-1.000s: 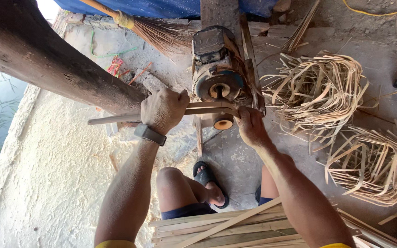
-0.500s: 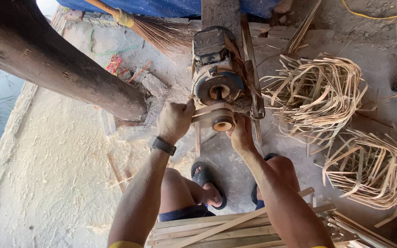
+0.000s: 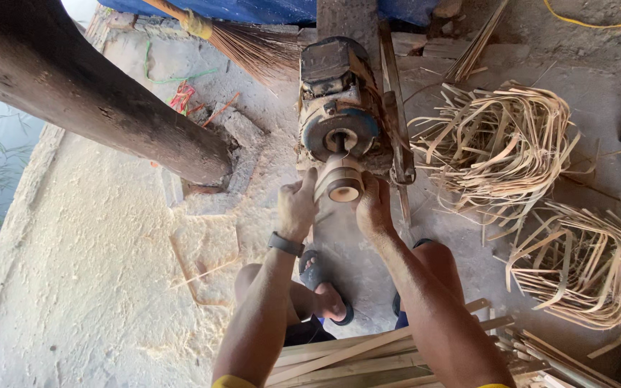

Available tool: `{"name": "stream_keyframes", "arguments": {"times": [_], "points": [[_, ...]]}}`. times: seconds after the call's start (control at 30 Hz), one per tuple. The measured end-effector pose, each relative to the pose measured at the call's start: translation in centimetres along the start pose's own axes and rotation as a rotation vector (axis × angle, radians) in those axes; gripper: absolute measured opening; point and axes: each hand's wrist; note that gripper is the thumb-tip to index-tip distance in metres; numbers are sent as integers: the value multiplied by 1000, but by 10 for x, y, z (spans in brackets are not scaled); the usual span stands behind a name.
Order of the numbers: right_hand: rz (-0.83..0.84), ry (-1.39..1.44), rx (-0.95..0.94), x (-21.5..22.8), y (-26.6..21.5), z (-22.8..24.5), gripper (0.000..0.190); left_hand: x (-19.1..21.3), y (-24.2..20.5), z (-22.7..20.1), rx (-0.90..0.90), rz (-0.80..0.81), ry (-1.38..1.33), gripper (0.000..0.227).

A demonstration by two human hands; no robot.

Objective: The person shapes thin bamboo strips by running them through a rotating machine, handling each strip one at a time and placing the finished pieces in a pile on the floor.

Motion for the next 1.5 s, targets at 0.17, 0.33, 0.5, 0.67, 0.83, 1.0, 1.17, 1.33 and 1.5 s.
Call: {"name": "stream_keyframes", "arguments": {"times": [0.17, 0.33, 0.5, 0.67, 0.83, 1.0, 1.17, 1.33, 1.5], "points": [[-7, -5, 205, -2, -10, 4, 34, -7, -11, 22, -782, -12, 351, 22], [43, -101, 103, 4, -59, 55, 39, -26, -65, 19, -254, 39, 204, 30], [53, 3, -76, 8, -91, 76, 45, -34, -108, 6, 403, 11, -798, 27], [15, -423, 235, 18, -99, 108, 50, -18, -118, -9, 296, 73, -782, 36], [53, -502, 626, 55, -104, 185, 62, 13, -112, -36, 212, 197, -901, 45], [322, -767, 990, 57, -157, 167, 61, 31, -84, -54, -75, 366, -1418, 52], [175, -783, 1051, 53, -159, 117, 14, 33, -72, -61, 12, 362, -1584, 50], [222, -893, 619, 79, -133, 126, 21, 54, -98, -100, -432, -507, -799, 39], [324, -793, 844, 91, -102, 142, 23, 74, -98, -131, -1572, -780, 709, 31]]}}
Point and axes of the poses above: each hand's wrist, its own y-axis towards the middle knuckle, its own x-axis out of the back of the hand, z = x × y, and after that the axes turned 5 degrees about -z, right-handed
